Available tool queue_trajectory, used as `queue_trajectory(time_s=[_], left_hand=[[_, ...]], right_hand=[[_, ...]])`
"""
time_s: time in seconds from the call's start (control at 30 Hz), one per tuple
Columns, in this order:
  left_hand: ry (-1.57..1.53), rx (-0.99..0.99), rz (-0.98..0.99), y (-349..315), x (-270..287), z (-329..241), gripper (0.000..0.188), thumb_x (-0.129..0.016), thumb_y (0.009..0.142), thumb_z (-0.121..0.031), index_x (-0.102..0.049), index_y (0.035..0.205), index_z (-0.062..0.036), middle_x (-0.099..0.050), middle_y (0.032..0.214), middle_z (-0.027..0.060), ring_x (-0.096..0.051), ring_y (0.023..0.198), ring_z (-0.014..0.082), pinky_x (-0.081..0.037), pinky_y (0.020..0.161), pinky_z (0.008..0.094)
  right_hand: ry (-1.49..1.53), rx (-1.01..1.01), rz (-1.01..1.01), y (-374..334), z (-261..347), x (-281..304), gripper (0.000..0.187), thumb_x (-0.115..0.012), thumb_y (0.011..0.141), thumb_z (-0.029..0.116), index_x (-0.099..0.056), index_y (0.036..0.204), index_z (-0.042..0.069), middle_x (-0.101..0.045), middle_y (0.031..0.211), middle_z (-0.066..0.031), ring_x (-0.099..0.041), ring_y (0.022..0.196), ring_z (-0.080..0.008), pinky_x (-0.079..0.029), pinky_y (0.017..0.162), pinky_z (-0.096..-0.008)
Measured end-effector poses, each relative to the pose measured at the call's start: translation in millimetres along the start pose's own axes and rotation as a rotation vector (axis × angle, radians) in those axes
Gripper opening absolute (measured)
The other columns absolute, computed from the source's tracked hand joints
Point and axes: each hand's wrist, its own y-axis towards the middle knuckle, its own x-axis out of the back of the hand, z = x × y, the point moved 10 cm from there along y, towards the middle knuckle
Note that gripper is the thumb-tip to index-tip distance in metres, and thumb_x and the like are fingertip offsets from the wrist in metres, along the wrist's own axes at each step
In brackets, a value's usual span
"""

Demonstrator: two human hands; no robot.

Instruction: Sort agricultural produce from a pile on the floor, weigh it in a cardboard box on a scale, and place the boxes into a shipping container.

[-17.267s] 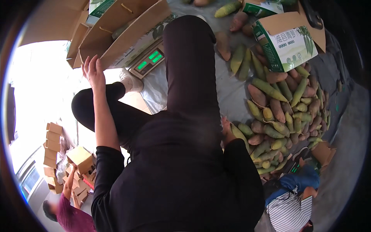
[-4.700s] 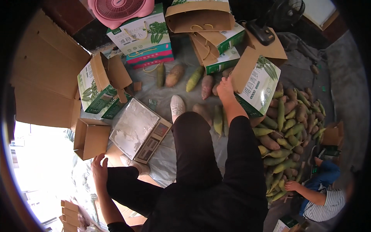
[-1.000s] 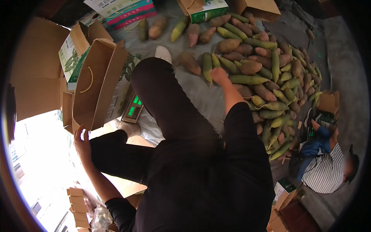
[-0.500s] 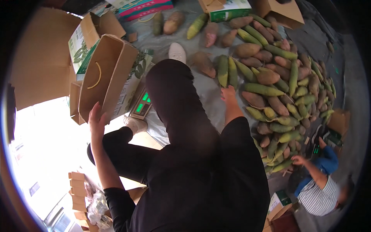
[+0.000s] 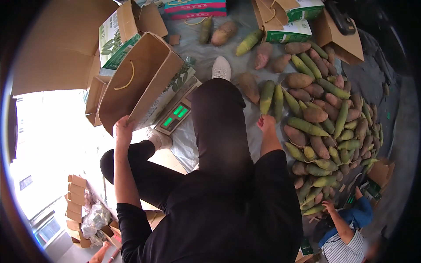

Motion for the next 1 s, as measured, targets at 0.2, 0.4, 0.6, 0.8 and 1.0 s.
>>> queue_trajectory(time_s=[0.2, 0.4, 0.6, 0.8, 1.0], left_hand=[[0.079, -0.002, -0.009, -9.8, 6.7, 5.5, 0.024, -0.064, 0.072, -0.011, -0.065, 0.095, -0.0048, -0.064, 0.083, 0.0143, -0.062, 0.079, 0.0304, -0.048, 0.069, 0.0357], [0.123, 0.002, -0.128, -13.1, 4.3, -15.8, 0.024, -0.064, 0.075, -0.016, -0.065, 0.098, -0.0138, -0.063, 0.096, 0.0057, -0.057, 0.097, 0.0251, -0.037, 0.09, 0.042], [0.21, -0.024, -0.207, -21.1, 12.7, -22.6, 0.016, -0.065, 0.075, -0.016, -0.063, 0.09, -0.0111, -0.062, 0.089, 0.0055, -0.057, 0.092, 0.0254, -0.033, 0.094, 0.0459], [0.196, -0.017, -0.227, -24.2, 17.3, -20.4, 0.014, -0.064, 0.074, -0.012, -0.062, 0.087, -0.0101, -0.062, 0.088, 0.0064, -0.057, 0.09, 0.0255, -0.035, 0.092, 0.0448], [0.199, -0.032, -0.243, -23.2, 13.4, -21.9, 0.011, -0.063, 0.074, -0.011, -0.062, 0.085, -0.0095, -0.061, 0.085, 0.0069, -0.058, 0.088, 0.0257, -0.036, 0.091, 0.0451]], right_hand=[[-0.173, 0.292, -0.117, -41.9, 64.1, 3.6, 0.006, -0.052, 0.084, 0.005, -0.051, 0.088, 0.009, -0.055, 0.074, -0.0046, -0.051, 0.054, -0.0167, -0.045, 0.049, -0.0333], [-0.403, 0.906, -0.156, -101.4, 203.6, -16.0, 0.019, -0.055, 0.081, 0.006, -0.051, 0.1, 0.007, -0.056, 0.074, -0.0125, -0.055, 0.056, -0.0244, -0.045, 0.049, -0.0376], [-1.221, 1.32, -0.212, -253.3, 252.4, -127.6, 0.025, -0.057, 0.08, 0.01, -0.051, 0.104, 0.009, -0.06, 0.08, -0.0117, -0.059, 0.077, -0.0322, -0.045, 0.07, -0.0434], [-1.117, 1.552, 0.036, -404.7, 258.9, -208.4, 0.021, -0.056, 0.082, 0.008, -0.053, 0.102, 0.01, -0.061, 0.077, -0.0103, -0.06, 0.071, -0.029, -0.046, 0.065, -0.0368], [-0.798, 1.879, 0.544, -555.7, 231.8, -310.2, 0.019, -0.056, 0.083, 0.008, -0.054, 0.102, 0.009, -0.064, 0.079, -0.0112, -0.063, 0.074, -0.0265, -0.048, 0.067, -0.033]])
